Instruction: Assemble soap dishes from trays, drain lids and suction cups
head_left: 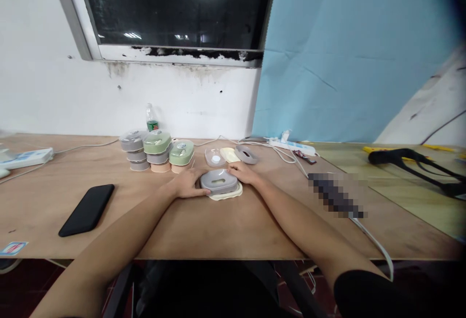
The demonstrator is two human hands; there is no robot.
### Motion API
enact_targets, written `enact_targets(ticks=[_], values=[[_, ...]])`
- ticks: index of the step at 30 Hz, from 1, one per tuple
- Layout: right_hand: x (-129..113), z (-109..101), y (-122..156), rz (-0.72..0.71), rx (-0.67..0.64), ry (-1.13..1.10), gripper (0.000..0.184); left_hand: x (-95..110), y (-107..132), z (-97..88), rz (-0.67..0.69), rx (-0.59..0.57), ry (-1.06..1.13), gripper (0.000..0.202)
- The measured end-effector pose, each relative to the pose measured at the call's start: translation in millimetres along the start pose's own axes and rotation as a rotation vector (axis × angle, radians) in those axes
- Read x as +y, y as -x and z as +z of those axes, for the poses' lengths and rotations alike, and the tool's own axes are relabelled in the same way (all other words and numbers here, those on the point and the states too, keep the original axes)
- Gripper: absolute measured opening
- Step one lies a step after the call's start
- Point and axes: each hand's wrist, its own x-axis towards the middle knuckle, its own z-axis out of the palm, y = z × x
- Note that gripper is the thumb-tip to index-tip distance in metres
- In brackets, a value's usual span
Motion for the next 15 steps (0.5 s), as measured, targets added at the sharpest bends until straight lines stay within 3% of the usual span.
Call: enact_targets(ticks=[3,8,12,15], values=[[-3.1,-1.3,-2.8,0.013,-0.004,-0.023,0.020,0.2,0.0,0.7,-0.012,0.010,0.006,0.077],[-6.0,-3.2,-3.1,0.125,-0.007,0.044,0.027,-4.0,0.3,-0.3,-0.036,0.021,0.024,0.076],[-9.5,1.5,2.2,0.262,-0.057,-0.077,0.030,-8.3,-0.1,3.4,-0.055,0.003,0.011,0.097],[-10.2,7.3,3.6,0.271,-0.022,-0.166,0.025,-10.0,-0.8,7.4,-0.045,0.016,-0.005,0.106]])
